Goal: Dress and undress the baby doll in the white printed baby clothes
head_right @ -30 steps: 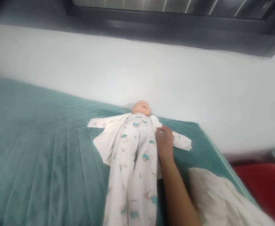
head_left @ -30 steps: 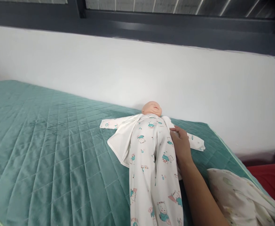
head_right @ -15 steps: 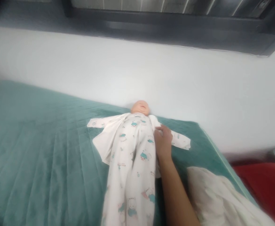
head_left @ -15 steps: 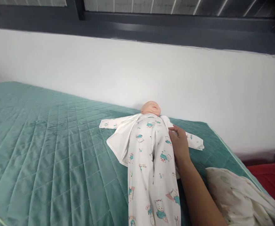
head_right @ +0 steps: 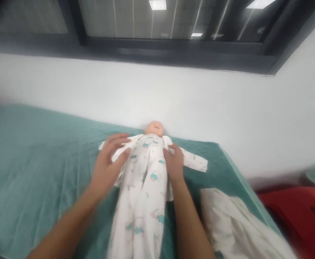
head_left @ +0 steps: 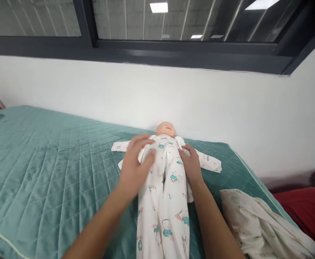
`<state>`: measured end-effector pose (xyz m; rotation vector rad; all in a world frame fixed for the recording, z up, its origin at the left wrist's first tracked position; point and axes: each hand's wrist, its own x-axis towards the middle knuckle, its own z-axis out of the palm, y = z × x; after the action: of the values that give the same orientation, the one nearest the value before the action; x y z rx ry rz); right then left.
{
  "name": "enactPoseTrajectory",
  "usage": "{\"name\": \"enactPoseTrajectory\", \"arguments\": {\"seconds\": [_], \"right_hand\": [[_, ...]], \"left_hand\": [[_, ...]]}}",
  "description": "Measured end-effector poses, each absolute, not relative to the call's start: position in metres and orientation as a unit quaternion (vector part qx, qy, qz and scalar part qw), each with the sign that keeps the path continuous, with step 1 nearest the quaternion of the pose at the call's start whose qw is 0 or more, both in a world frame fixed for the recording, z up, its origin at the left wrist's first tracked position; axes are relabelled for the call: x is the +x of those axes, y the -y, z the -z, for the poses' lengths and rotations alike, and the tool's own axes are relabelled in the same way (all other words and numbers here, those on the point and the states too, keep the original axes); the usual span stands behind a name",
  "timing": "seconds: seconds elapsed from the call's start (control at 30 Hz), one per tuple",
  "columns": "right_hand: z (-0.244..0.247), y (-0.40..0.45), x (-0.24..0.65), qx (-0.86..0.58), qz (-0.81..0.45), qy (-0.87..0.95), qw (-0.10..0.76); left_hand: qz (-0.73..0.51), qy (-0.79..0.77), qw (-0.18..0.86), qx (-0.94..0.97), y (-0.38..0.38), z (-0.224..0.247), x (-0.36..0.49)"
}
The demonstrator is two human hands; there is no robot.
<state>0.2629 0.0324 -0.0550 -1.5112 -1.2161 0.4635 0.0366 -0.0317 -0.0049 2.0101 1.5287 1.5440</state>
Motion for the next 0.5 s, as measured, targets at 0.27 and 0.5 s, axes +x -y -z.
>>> {"name": "enactPoseTrajectory", "arguments": {"seconds": [0.27,0.5], "right_hand": [[0.063,-0.039,0.267,-0.668,-0.123,0.527,0.511],[0.064,-0.037,0.268,-0.651,-0.065,0.565,0.503]], "left_hand": [[-0.396,-0.556,0.065,0.728,-0.067,0.073,0.033],[-0.334,-0.583,-0.003,0.740,-0.085,0.076,0.028]]}}
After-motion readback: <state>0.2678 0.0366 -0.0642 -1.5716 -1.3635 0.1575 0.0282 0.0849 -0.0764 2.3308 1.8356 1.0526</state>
